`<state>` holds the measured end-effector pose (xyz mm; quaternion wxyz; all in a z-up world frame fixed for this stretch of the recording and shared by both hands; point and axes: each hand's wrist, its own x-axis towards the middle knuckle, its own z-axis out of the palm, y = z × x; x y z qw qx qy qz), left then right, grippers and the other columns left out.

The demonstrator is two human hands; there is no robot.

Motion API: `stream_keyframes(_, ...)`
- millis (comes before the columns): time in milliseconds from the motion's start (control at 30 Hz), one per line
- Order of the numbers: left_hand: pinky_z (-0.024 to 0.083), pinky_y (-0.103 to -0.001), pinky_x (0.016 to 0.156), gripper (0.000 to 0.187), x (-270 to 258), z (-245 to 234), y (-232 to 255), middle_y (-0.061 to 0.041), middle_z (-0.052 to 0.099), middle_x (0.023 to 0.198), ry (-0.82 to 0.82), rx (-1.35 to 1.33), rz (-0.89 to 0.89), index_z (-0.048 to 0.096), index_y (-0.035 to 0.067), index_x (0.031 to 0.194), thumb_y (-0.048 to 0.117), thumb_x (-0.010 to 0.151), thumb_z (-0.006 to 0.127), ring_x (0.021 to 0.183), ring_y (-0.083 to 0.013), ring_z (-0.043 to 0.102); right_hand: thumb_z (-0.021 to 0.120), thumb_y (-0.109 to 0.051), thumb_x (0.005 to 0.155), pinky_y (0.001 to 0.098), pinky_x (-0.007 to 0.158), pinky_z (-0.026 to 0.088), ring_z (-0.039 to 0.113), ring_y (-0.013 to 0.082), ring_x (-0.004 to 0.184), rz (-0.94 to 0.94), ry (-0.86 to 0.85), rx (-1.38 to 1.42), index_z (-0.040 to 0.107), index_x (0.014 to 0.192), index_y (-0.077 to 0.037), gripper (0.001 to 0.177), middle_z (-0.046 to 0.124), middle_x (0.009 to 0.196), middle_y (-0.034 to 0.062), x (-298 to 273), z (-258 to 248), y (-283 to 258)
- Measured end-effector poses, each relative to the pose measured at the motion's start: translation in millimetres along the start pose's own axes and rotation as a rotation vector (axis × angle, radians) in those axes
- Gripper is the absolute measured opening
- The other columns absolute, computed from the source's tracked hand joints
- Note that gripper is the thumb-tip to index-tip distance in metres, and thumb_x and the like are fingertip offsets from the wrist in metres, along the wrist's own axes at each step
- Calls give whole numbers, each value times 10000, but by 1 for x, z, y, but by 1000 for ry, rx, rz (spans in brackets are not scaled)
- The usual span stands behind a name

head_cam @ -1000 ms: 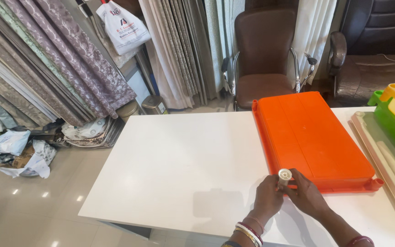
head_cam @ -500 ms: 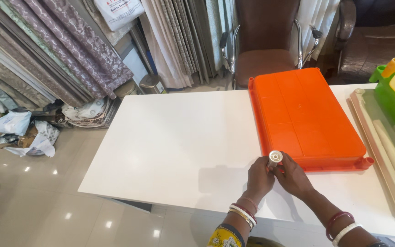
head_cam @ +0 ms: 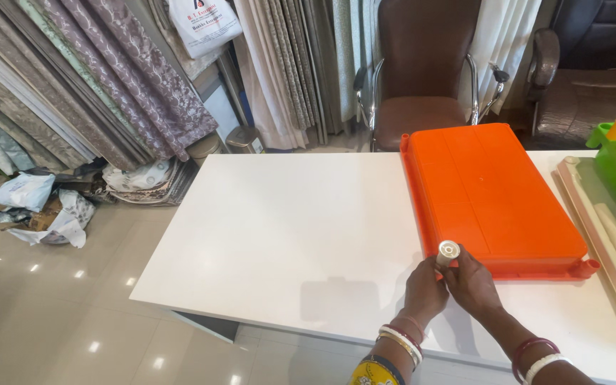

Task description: The person assembles a small orange plastic tray by inserting white cylindrical legs into its corner sockets. They flip the tray to access different sides and continue inserting legs until all four are attached.

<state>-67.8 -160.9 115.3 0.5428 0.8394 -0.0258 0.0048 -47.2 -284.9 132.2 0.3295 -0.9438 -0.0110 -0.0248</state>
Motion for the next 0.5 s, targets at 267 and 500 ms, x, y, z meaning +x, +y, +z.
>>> stream_keyframes(267, 528, -463, 912, 199, 0, 15, -12, -175, 706, 1125, 156, -67, 78, 654, 77, 1144, 189, 982, 623, 1076, -385, 664, 745, -356, 866, 500, 841, 568, 742, 389, 937, 142, 69, 23, 605, 1104, -57, 407, 777, 967, 172, -1, -1, -21)
stream_keyframes(500, 569, -436, 816, 115, 10, 12, -13, -165, 729, 930, 225, -47, 61, 701, 65, 979, 152, 936, 639, 923, -359, 721, 799, -319, 781, 489, 831, 572, 722, 372, 991, 61, 139, -38, 583, 1178, -71, 516, 710, 1083, 200, 5, -10, -28)
